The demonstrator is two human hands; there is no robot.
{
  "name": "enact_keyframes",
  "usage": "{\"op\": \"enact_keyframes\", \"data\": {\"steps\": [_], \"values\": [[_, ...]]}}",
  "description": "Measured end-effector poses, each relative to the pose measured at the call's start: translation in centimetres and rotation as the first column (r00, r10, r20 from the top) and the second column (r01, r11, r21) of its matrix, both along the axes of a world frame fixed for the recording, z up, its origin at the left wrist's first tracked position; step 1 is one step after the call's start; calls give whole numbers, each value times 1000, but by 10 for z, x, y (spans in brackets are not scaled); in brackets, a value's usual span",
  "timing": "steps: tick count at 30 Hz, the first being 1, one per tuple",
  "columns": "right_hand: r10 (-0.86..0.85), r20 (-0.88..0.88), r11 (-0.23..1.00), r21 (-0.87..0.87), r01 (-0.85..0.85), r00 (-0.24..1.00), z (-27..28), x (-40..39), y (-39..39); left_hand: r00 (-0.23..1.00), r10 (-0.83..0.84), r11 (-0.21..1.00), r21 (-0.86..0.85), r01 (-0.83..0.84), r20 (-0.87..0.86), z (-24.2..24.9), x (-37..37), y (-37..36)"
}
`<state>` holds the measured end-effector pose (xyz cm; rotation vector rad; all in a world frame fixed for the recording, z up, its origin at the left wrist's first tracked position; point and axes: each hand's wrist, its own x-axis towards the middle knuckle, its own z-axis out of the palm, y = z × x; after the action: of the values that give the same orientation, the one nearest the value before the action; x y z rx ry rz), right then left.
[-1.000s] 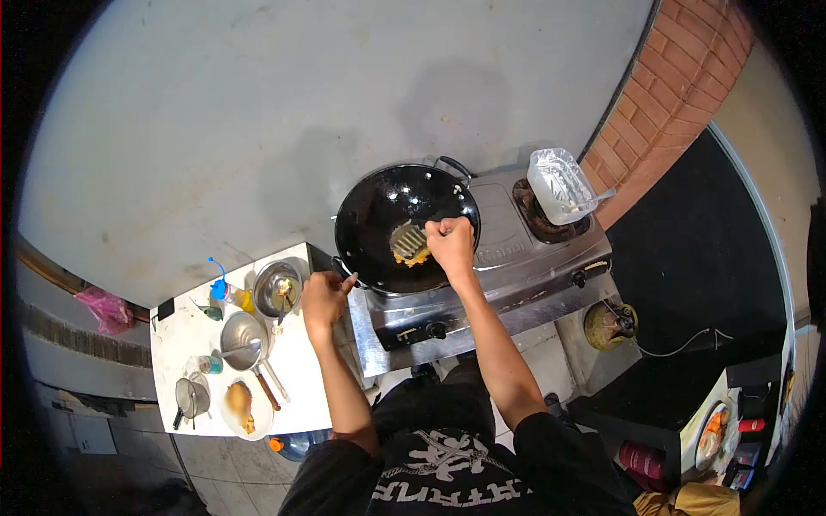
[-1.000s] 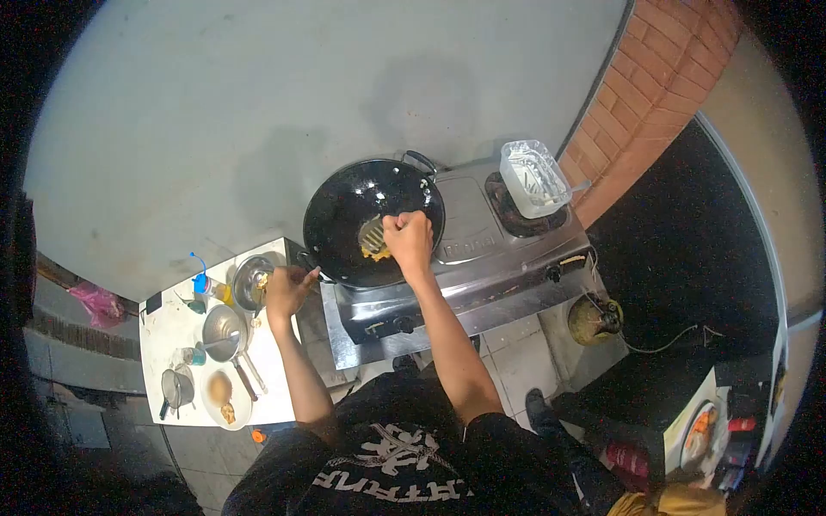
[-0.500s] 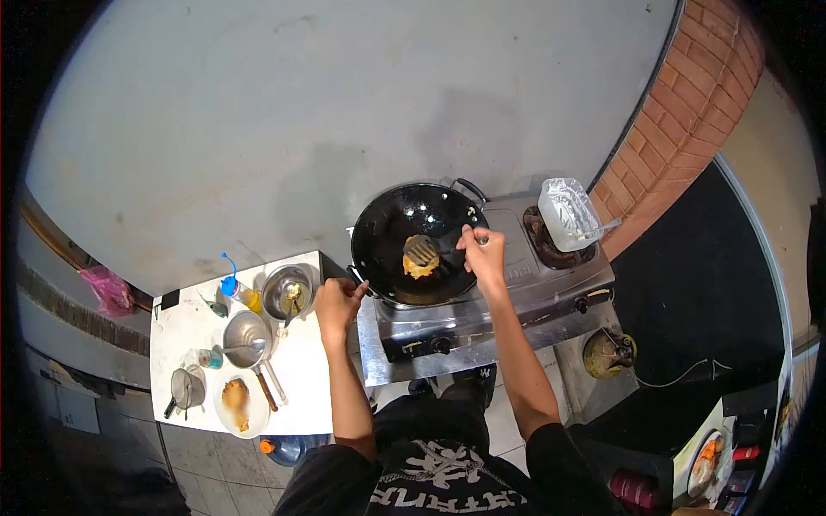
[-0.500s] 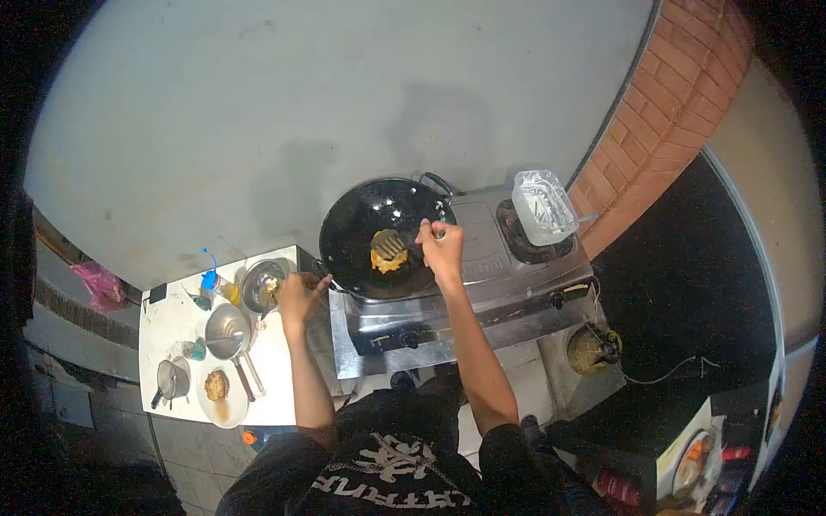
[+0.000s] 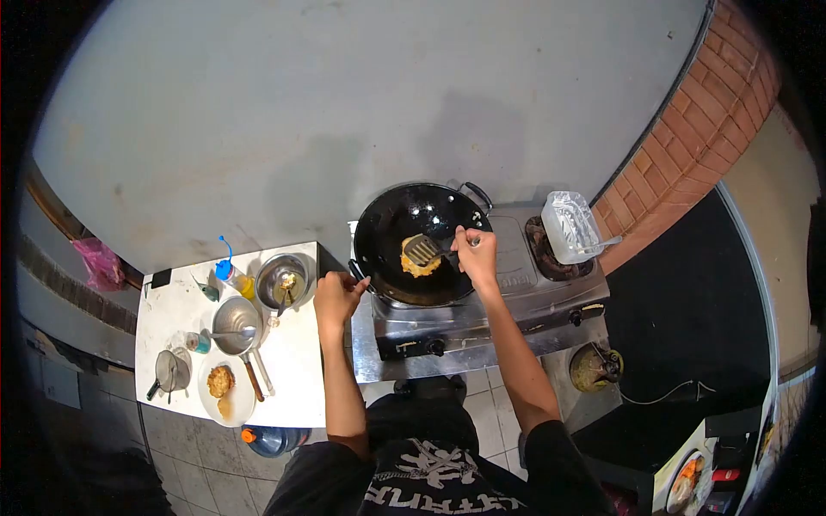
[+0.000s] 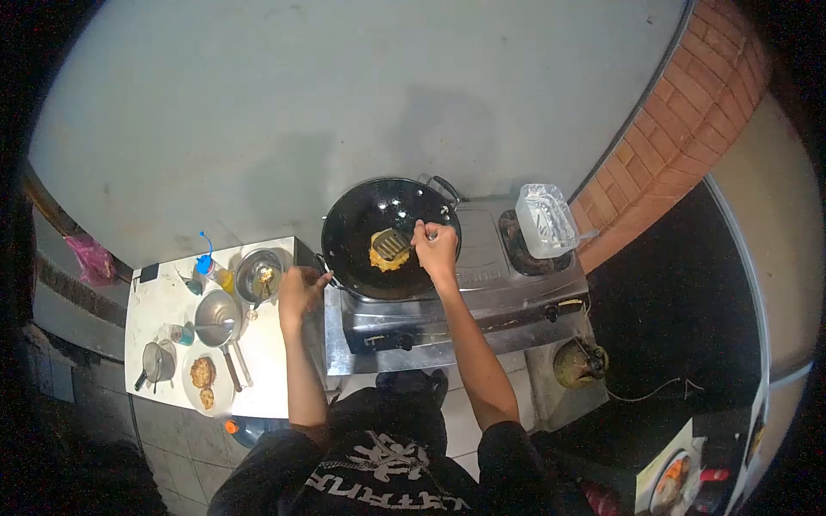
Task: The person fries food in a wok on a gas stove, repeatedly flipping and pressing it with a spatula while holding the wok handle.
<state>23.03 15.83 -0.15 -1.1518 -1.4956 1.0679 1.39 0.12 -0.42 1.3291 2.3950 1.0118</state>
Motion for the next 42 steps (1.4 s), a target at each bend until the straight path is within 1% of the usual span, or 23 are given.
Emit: {"op": "enact_keyframes", "data": {"steps": [2, 3, 4, 5, 6, 8, 11, 12, 14, 15, 17, 19, 21, 22, 25, 27, 28, 30, 36, 37, 39, 42], "values": [[18, 39, 1000, 1, -18, 999, 1, 1, 1, 1000, 5, 1000, 0, -5, 14, -3, 0, 1], [22, 40, 1000, -2, -22, 999, -4, 1, 4, 1000, -4, 1000, -1, 4, 21, 2, 1, 0], [-23, 101, 987, 158, 6, 995, -11, 1, 9, 1000, -13, 1000, -1, 13, 25, 5, 1, 0], [-78, 153, 949, 313, 27, 985, -19, 1, 12, 1000, -10, 1000, -6, 10, 25, 5, 0, 0], [-77, 154, 952, 305, 27, 985, -17, 1, 11, 999, -18, 1000, -17, 19, 33, 5, -1, 1], [-57, 173, 977, 210, 20, 983, -13, 5, 12, 999, -31, 999, -33, 32, 43, 6, -2, 3], [-74, 197, 983, 179, 38, 978, 0, 5, 10, 998, -55, 995, -76, 58, 37, 14, 0, 0], [-78, 194, 985, 168, 46, 978, 1, 5, 10, 997, -60, 996, -58, 62, 43, 14, -1, 0], [-83, 254, 989, 138, 49, 964, 1, 4, 9, 998, -57, 998, -34, 58, 37, 15, 0, -2], [-88, 256, 990, 126, 57, 963, 3, 4, 6, 997, -64, 997, -46, 66, 40, 17, 0, -2], [-125, 335, 983, 170, 71, 934, 7, 3, 1, 995, -63, 995, -70, 69, 75, 21, 2, -2], [-98, 316, 989, 135, 57, 944, 4, 5, 2, 994, -49, 995, -77, 56, 92, 22, 3, -3], [-69, 269, 988, 152, 28, 961, 1, 7, 2, 996, -57, 996, -69, 62, 72, 22, 2, -3], [-65, 271, 988, 149, 25, 960, -1, 7, 2, 995, -58, 992, -104, 67, 81, 28, 4, -2], [-61, 253, 987, 161, 20, 966, -6, 7, 4, 997, -42, 993, -106, 48, 60, 29, 5, -2], [-86, 191, 981, 188, 50, 978, -8, 5, 3, 998, -39, 995, -88, 43, 53, 26, 5, -2], [-85, 187, 982, 183, 50, 979, -8, 5, 2, 998, -40, 997, -65, 43, 48, 25, 5, -2], [-54, 184, 988, 152, 26, 981, -6, 7, 2, 998, -37, 997, -72, 40, 43, 26, 6, -2], [-80, 232, 987, 153, 45, 969, -3, 7, 0, 998, -38, 993, -106, 44, 59, 29, 7, -1], [-77, 231, 987, 156, 41, 970, -3, 6, -1, 997, -33, 991, -124, 42, 71, 29, 7, -1], [-64, 172, 989, 145, 39, 983, -1, 7, -1, 998, -38, 993, -111, 43, 54, 29, 7, -2], [-97, 181, 986, 151, 70, 979, -5, 8, 0, 999, -35, 996, -84, 38, 33, 25, 9, -3]]}}
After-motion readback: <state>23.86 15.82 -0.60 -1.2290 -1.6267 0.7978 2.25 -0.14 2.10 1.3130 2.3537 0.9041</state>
